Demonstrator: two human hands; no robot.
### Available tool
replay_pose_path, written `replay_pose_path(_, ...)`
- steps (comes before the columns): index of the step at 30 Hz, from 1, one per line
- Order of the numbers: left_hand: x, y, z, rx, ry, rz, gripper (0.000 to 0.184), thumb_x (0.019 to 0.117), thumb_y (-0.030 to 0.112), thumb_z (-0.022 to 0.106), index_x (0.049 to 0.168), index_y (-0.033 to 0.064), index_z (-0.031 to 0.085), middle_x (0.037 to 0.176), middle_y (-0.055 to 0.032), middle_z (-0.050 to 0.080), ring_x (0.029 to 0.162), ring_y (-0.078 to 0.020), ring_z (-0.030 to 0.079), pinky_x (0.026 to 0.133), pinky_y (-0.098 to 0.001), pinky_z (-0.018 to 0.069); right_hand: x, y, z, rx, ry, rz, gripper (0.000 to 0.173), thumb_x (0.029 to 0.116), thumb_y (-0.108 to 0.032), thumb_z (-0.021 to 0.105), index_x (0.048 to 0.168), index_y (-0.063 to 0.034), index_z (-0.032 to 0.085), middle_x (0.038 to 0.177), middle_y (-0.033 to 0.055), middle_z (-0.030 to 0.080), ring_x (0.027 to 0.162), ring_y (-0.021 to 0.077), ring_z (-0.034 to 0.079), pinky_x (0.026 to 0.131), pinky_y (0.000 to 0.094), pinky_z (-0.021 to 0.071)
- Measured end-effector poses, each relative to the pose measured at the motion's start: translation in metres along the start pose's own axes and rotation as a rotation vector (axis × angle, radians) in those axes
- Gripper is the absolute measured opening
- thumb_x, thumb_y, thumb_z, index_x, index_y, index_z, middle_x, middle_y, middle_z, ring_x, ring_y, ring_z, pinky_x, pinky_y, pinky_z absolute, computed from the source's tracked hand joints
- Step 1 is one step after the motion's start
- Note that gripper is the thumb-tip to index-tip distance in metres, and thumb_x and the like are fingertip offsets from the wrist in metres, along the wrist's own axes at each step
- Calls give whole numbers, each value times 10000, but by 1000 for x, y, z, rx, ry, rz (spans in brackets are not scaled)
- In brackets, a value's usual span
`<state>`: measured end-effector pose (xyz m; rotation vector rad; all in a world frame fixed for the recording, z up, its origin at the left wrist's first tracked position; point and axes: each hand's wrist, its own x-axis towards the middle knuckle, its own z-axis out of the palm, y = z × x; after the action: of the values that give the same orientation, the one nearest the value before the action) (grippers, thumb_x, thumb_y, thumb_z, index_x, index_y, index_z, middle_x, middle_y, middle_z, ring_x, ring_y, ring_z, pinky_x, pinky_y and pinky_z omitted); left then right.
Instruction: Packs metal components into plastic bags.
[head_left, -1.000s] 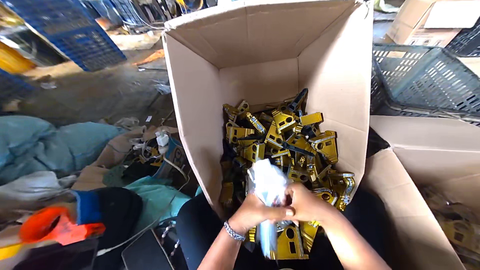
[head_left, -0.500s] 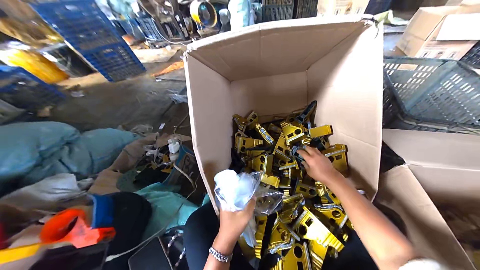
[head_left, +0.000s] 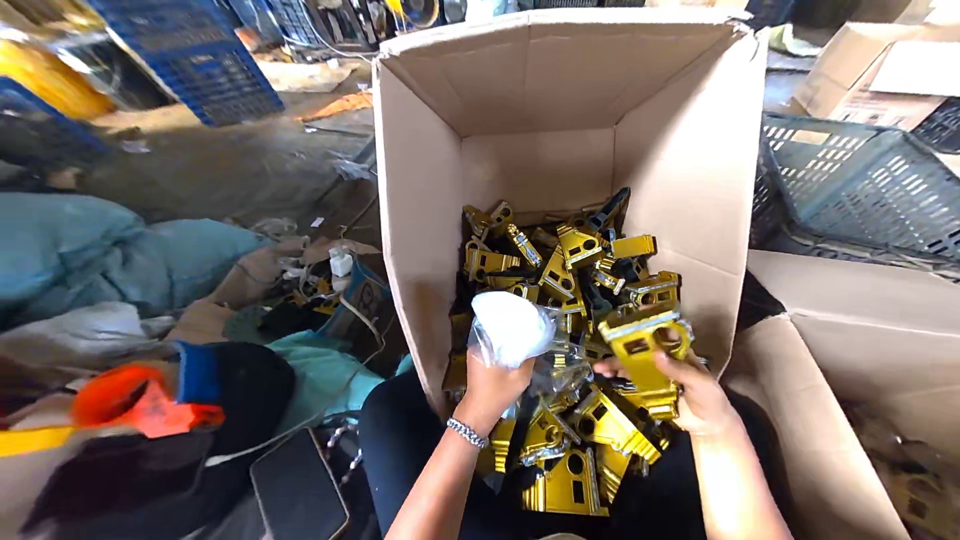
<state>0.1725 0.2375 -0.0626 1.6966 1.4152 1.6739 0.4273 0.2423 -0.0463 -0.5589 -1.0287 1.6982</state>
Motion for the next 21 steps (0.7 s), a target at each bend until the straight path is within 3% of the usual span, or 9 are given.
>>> replay_pose_path(1,0,1,1,-15,-7,2,640,686,108,852,1150,-230,571,1061,-204,720,1041,-69,687,976,-218,530,-2,-4,9,-59,-31,93,592,904,-317,756,1393,-124,482,1189,147,715,957,315,740,834,461,633)
replay_pose_path(4,-5,16,10,-195,-76,-190,639,713,50,856,1216,-182,537,1093,-127,719,1043,-43,685,972,-214,553,5,-2,42,-430,54,280,607,928,-237,687,1432,-50,405,1097,97,703,827,203,737,688,349,644)
replay_pose_path(6,-3,35,15,-332,-51,-467,609,753,1,823,1261,-136,518,1100,-116,699,1029,-71,681,944,-236,563,14,14,53,-883,172,135,651,936,-241,704,1462,43,447,1213,128,685,1010,139,698,890,294,582)
replay_pose_path(8,5,49,16,-450,9,-651,568,803,-53,772,1296,-94,493,1110,-113,680,1029,-95,673,920,-260,571,24,27,65,-1315,145,123,612,907,-153,717,1437,61,501,1341,260,604,1075,366,682,928,511,558)
replay_pose_path(10,3,48,12,-390,-49,-585,484,821,-41,753,1244,-111,529,1073,-106,695,997,-77,681,901,-250,574,31,37,75,-1478,-8,336,631,976,-239,660,1480,49,412,1470,290,481,1123,419,660,960,541,531)
replay_pose_path(12,-3,30,8,-143,-174,-283,477,781,65,810,1159,-138,600,1039,-113,724,997,-59,692,930,-243,566,36,54,61,-1339,18,205,624,941,-238,667,1422,103,462,1382,302,554,1194,379,627,1042,493,493)
replay_pose_path(15,-3,11,8,169,-147,7,656,702,284,871,1128,-160,642,1042,-229,734,1021,-282,718,958,-485,542,45,65,54,-1060,100,155,622,868,-100,733,1395,131,497,1423,320,514,1326,369,530,1130,451,419)
replay_pose_path(18,-4,-4,12,124,70,-73,750,665,191,898,1182,-234,560,1087,-282,699,1054,-267,703,987,-395,549,44,59,62,-574,209,248,664,850,-111,778,1430,41,491,1361,176,602,1228,169,598,1043,310,498)
replay_pose_path(21,-18,1,10,-10,112,-154,788,703,105,881,1268,-254,464,1166,-278,659,1117,-206,662,1026,-322,522,40,59,62,-399,326,184,587,895,-138,728,1415,21,507,1315,154,610,1167,152,608,984,310,519)
